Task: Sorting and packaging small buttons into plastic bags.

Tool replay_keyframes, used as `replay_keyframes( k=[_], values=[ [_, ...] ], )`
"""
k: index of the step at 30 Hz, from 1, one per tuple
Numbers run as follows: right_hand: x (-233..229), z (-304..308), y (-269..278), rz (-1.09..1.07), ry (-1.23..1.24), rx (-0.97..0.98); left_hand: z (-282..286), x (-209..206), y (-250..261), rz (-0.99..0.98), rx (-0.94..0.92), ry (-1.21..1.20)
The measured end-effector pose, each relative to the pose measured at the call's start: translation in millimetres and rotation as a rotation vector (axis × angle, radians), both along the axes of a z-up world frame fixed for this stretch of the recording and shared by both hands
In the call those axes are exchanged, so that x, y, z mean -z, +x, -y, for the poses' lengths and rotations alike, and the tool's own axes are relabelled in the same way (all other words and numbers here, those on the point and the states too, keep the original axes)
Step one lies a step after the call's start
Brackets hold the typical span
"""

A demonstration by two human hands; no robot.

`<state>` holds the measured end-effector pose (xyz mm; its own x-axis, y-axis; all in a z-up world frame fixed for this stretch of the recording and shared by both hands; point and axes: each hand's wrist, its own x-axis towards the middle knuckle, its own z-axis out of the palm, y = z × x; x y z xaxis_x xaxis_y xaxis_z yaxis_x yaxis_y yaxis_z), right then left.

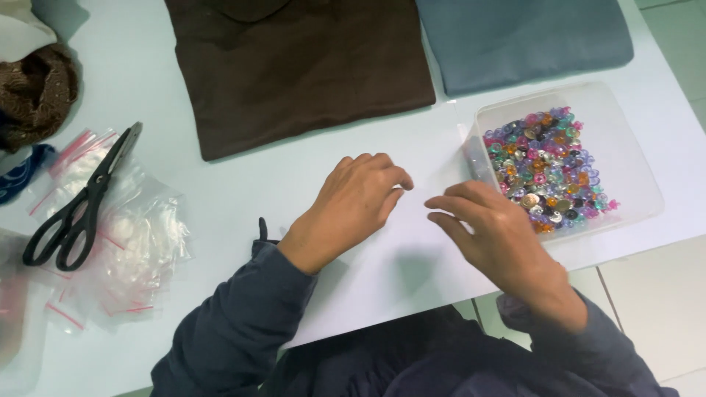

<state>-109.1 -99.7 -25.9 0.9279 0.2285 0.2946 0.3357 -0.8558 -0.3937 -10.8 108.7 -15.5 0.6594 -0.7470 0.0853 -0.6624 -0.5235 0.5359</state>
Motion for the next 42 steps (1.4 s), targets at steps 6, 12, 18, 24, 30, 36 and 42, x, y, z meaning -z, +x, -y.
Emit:
replay_keyframes(
  k=[6, 12, 18, 24, 30, 36, 42],
  values=[
    [-42.2, 97.6, -39.8, 0.047, -0.159, 0.231, 101.9, -7.3, -17.6, 0.095, 0.15, -0.174],
    [-34.3, 156.5, -39.6, -0.396, -0.453, 0.482, 217.3, 33.3, -49.8, 0.238, 0.198, -0.094],
    [-17.4, 166.0, -26.3, -0.512, -0.525, 0.404, 245.2, 57.3, -61.2, 0.276, 0.155, 0.15],
    [-16.1, 167.3, -19.1, -0.565, -0.511, 0.311, 237.1, 57.2, -55.8, 0.283, 0.153, 0.145],
    [-2.8, 179.5, -20.7, -0.45, -0.286, 0.228, 234.7, 59.5, -49.6, 0.254, 0.124, 0.081],
    [-37.9, 154.4, -24.8, -0.352, -0.019, 0.262, 210.4, 41.3, -38.9, 0.291, 0.037, -0.169],
    [-61.1, 88.5, -16.1, -0.111, 0.149, 0.15, 126.2, -6.3, -19.6, 0.241, 0.026, -0.224]
  ],
)
